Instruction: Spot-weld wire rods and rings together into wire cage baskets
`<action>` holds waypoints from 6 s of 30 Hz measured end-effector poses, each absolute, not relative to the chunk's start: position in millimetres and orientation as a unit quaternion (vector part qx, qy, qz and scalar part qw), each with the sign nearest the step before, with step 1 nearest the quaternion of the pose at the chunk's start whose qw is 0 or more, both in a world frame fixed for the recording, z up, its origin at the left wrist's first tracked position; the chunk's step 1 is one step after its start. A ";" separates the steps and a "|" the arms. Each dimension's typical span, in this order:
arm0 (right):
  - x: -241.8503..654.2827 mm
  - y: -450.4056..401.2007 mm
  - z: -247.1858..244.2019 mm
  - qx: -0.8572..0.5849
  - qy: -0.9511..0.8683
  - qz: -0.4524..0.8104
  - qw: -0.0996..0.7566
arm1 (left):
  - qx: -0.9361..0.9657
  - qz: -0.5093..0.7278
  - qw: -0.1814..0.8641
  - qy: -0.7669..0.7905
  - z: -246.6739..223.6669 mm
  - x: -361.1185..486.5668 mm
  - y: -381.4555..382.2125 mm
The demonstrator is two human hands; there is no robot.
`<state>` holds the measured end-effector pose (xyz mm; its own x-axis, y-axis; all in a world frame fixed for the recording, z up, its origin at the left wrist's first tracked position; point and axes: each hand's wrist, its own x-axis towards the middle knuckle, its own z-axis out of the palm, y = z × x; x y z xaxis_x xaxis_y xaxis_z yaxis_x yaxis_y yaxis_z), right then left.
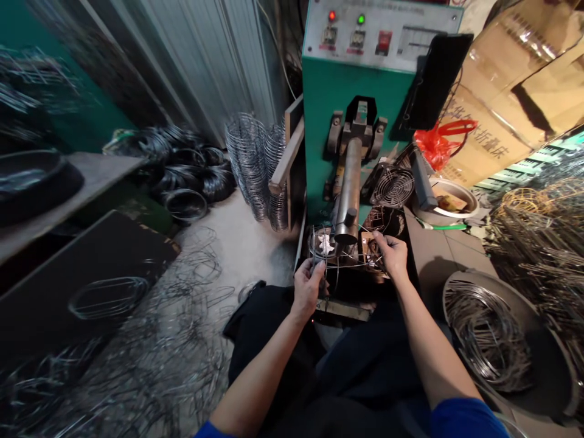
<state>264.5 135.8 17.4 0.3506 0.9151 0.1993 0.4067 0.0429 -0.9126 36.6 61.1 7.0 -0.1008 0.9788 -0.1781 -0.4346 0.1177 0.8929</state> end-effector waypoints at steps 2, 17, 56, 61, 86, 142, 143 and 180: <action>264.3 135.6 18.0 -0.648 -0.512 0.244 0.509 | 0.302 0.591 0.597 0.450 5.7 36.9 61.2; 277.0 114.0 30.6 -0.595 -0.557 0.316 0.486 | 0.313 0.577 0.595 0.464 10.4 30.7 56.9; 252.3 79.0 47.0 -0.603 -0.641 0.310 0.360 | 0.308 0.557 0.624 0.453 1.2 22.2 20.0; 252.9 81.5 49.1 -0.605 -0.638 0.313 0.359 | 0.311 0.558 0.625 0.448 -0.8 21.5 22.7; 255.4 93.4 55.3 -0.618 -0.612 0.359 0.340 | 0.315 0.566 0.621 0.440 -5.0 23.7 30.8; 278.7 86.6 42.0 -0.602 -0.594 0.367 0.387 | 0.304 0.558 0.627 0.450 7.0 20.7 33.6; 285.2 83.9 38.6 -0.593 -0.593 0.377 0.393 | 0.299 0.561 0.627 0.450 7.9 21.6 33.0; 311.9 5.2 -13.8 -0.519 -0.645 0.467 0.309 | 0.271 0.509 0.671 0.467 1.3 -11.3 -84.1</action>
<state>311.9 5.2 -13.8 -0.2702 0.9590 -0.0855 0.3804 0.0248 -0.9245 -11.3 -84.1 1.3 0.0458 0.9354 -0.3506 -0.4300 0.3352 0.8383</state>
